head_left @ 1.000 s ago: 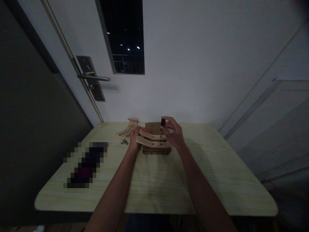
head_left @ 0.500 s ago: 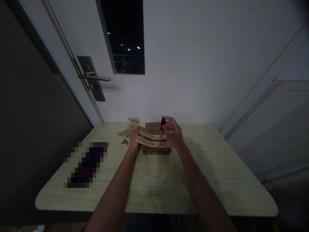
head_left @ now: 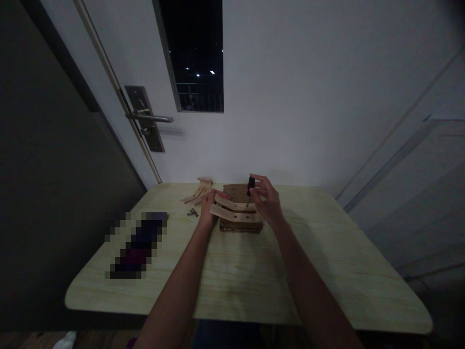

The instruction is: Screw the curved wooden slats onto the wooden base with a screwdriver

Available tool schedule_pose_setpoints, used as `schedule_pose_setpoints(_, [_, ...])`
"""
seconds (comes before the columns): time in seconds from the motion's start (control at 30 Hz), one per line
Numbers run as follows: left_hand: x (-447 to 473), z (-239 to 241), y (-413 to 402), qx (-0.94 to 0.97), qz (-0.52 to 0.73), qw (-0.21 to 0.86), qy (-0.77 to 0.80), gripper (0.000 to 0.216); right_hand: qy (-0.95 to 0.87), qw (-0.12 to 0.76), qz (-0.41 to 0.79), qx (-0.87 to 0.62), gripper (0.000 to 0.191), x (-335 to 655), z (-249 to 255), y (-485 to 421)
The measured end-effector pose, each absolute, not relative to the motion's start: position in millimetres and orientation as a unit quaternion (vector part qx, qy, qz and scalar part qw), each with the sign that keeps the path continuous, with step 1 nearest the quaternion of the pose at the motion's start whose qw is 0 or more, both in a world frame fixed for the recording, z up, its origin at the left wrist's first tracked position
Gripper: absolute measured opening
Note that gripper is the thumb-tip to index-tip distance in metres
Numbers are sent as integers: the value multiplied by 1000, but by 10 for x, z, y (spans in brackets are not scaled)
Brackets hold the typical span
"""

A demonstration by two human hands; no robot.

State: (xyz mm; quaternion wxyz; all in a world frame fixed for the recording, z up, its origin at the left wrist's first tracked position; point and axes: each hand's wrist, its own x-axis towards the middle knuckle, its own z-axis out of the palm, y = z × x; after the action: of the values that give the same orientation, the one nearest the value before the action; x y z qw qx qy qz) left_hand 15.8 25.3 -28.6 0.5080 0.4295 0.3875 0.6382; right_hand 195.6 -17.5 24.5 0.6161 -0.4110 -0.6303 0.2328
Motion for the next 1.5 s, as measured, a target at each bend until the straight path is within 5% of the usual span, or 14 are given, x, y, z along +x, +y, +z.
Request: schedule_pose_setpoints(1.5, [175, -242, 211, 435, 625, 505, 406, 41, -638, 608, 211, -423, 36, 1959, 269, -188])
